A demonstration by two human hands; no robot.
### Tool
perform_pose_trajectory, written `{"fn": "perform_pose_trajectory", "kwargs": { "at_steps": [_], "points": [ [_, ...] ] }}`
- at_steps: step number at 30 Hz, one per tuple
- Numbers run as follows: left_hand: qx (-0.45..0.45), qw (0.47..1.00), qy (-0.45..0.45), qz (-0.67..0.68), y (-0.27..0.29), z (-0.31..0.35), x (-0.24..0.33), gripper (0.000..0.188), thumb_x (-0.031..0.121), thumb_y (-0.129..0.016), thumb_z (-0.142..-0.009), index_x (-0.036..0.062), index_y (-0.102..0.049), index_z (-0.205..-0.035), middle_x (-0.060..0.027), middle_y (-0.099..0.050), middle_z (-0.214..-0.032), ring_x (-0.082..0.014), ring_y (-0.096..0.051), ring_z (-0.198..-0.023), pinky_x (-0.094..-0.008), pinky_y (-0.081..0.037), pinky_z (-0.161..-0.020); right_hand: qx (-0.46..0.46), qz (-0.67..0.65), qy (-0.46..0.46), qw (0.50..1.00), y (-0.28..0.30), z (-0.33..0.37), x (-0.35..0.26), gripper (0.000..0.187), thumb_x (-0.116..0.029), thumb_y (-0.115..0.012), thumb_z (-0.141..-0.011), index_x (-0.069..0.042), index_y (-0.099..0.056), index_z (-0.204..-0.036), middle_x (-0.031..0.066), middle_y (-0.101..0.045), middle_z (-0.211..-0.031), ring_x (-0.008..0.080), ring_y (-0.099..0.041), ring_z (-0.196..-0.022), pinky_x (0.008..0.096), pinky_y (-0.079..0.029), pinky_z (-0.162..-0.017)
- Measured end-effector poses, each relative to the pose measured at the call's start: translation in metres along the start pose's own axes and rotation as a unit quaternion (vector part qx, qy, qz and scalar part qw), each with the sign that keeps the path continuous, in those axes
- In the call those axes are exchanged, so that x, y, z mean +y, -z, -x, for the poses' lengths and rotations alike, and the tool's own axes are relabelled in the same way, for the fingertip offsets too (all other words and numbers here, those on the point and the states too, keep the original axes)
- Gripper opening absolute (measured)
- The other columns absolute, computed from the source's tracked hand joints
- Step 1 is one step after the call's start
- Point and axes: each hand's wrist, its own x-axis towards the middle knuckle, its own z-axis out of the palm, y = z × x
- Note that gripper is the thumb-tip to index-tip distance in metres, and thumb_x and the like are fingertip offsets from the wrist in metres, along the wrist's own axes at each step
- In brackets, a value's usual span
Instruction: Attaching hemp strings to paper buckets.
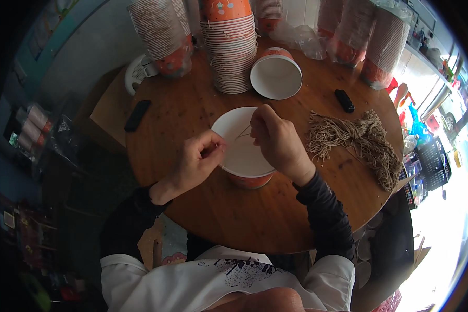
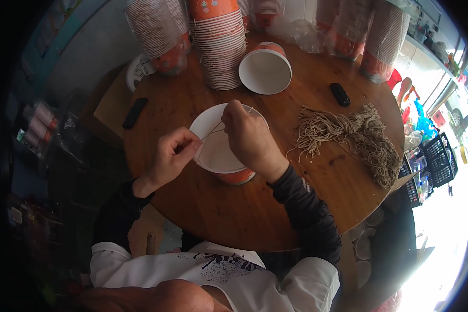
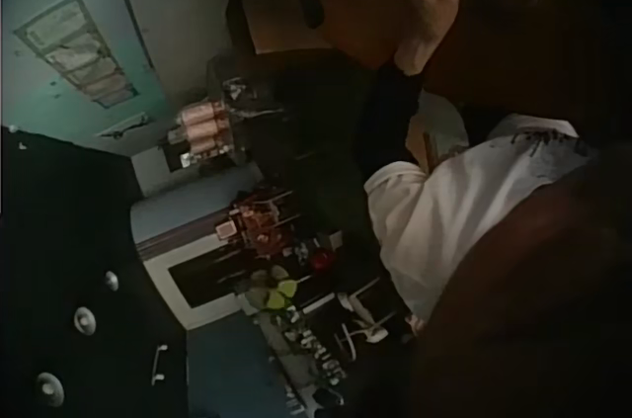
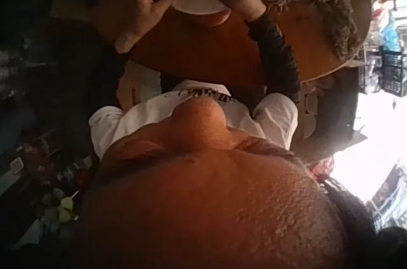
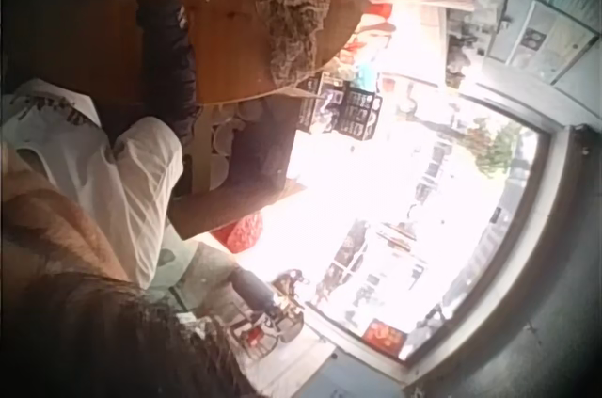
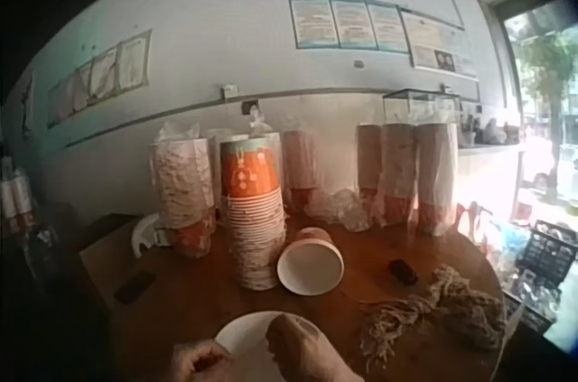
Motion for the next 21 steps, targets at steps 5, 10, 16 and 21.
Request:
{"fn": "perform_pose_trajectory", "kwargs": {
  "at_steps": [5, 10, 16, 21],
  "points": [
    [-0.038, 0.998, 0.054, 0.020, 0.000, -0.015, 0.002, 0.019, 0.012, -0.067, -0.089, 0.0011, -0.068, -0.105, -0.0049, -0.066, -0.070, -0.0069, -0.060, -0.063, -0.0239, -0.047, -0.056, -0.069, -0.070, 0.010, 0.995, 0.009, -0.002, 0.001, 0.005, -0.002, -0.055, -0.088, -0.002, -0.052, -0.092, 0.0167, -0.062, -0.080, 0.0368, -0.063, -0.074, 0.0413, -0.050, -0.065],
    [-0.039, 0.997, -0.058, -0.036, -0.010, -0.026, 0.003, 0.017, 0.013, -0.068, -0.088, 0.0034, -0.071, -0.102, -0.0042, -0.065, -0.072, -0.0098, -0.062, -0.064, -0.0263, -0.050, -0.058, -0.081, -0.063, 0.030, 0.994, 0.015, 0.000, -0.001, 0.005, -0.001, -0.054, -0.091, 0.000, -0.052, -0.095, 0.0067, -0.059, -0.073, 0.0143, -0.060, -0.062, 0.0286, -0.050, -0.058],
    [-0.004, 0.987, -0.103, -0.120, -0.005, -0.024, 0.025, 0.004, 0.002, -0.063, -0.077, 0.0021, -0.063, -0.080, -0.0017, -0.054, -0.083, -0.0088, -0.048, -0.060, -0.0245, -0.041, -0.052, -0.151, -0.117, -0.002, 0.982, 0.031, -0.003, -0.013, 0.021, 0.000, -0.060, -0.078, 0.000, -0.058, -0.099, 0.0125, -0.060, -0.073, 0.0251, -0.061, -0.066, 0.0353, -0.049, -0.062],
    [-0.028, 0.995, -0.070, -0.059, -0.007, -0.026, 0.020, 0.003, 0.000, -0.060, -0.073, 0.0021, -0.058, -0.075, -0.0016, -0.050, -0.083, -0.0082, -0.041, -0.059, -0.0244, -0.036, -0.052, -0.109, -0.065, 0.025, 0.992, 0.035, -0.001, -0.018, 0.024, 0.002, -0.058, -0.077, 0.000, -0.057, -0.101, 0.0070, -0.055, -0.068, 0.0147, -0.055, -0.061, 0.0299, -0.047, -0.060]
  ]
}}
